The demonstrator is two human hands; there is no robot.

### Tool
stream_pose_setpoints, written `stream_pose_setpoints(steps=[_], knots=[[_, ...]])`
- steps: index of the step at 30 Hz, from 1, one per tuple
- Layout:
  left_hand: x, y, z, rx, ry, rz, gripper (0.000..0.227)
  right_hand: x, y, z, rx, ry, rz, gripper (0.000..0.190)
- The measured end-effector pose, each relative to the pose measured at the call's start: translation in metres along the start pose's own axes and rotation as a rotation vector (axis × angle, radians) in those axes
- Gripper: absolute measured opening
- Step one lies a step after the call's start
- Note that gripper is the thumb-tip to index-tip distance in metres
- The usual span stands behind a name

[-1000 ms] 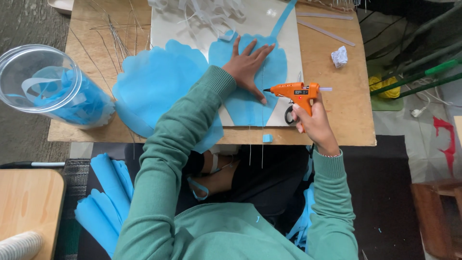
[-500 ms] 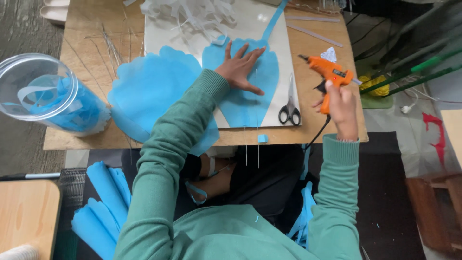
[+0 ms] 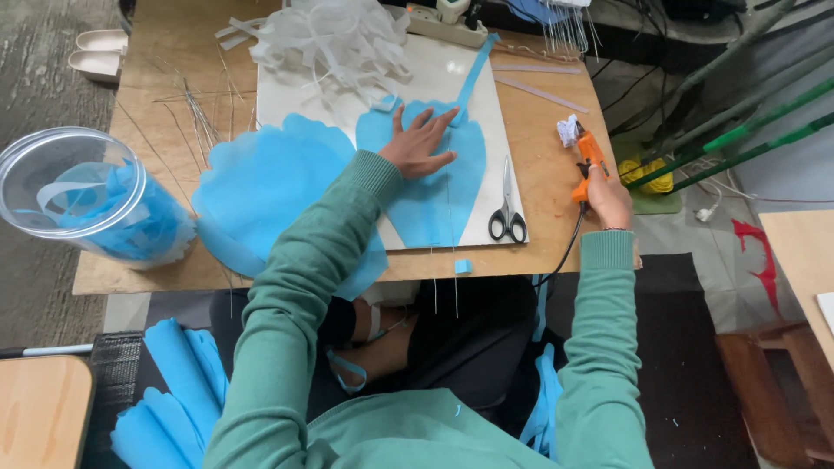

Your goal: Making large blue fabric petals by gluing fabric to wire frames and trimming the edges with scissors.

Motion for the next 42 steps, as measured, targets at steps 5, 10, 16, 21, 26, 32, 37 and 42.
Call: stream_pose_setpoints(steps=[5,10,16,21,26,32,37,42], knots=[[-0.010,0.007,0.007,0.000,0.012,-0.027,0.081,-0.013,0.042,-0.025,0.034,-0.212,0.047,0.093],[-0.008,0.010,0.012,0.007,-0.018,-0.057,0.080,-0.005,0.040,-0.025,0.064,-0.373,0.025,0.098],[0.002,0.005,0.009,-0.007,-0.125,-0.062,0.083,0.022,0.006,0.052,0.379,-0.268,-0.388,0.055],[0.001,0.008,0.011,-0.037,-0.156,-0.049,0.090,-0.060,0.045,0.167,0.711,0.164,-0.008,0.045],[0.011,0.009,0.007,-0.064,-0.142,-0.072,0.093,-0.114,0.120,0.220,0.586,0.091,-0.096,0.051],[0.011,0.004,0.005,-0.051,-0.178,-0.067,0.092,-0.136,0.151,0.224,0.535,0.291,-0.034,0.033],[0.009,0.004,0.004,-0.044,-0.184,-0.090,0.091,-0.100,0.112,0.213,0.394,-0.087,-0.096,0.074],[0.012,0.004,0.005,-0.027,-0.155,-0.110,0.090,-0.137,0.163,0.199,0.423,0.244,-0.045,0.014]])
Point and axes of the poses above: each hand's wrist, its own y-axis towards the middle knuckle, its own x-axis out of the back of the hand, z = x × y, the point moved 10 cm from there along y, towards the middle knuckle, and after that the axes turned 4 degrees about x, right-handed, at the moved point
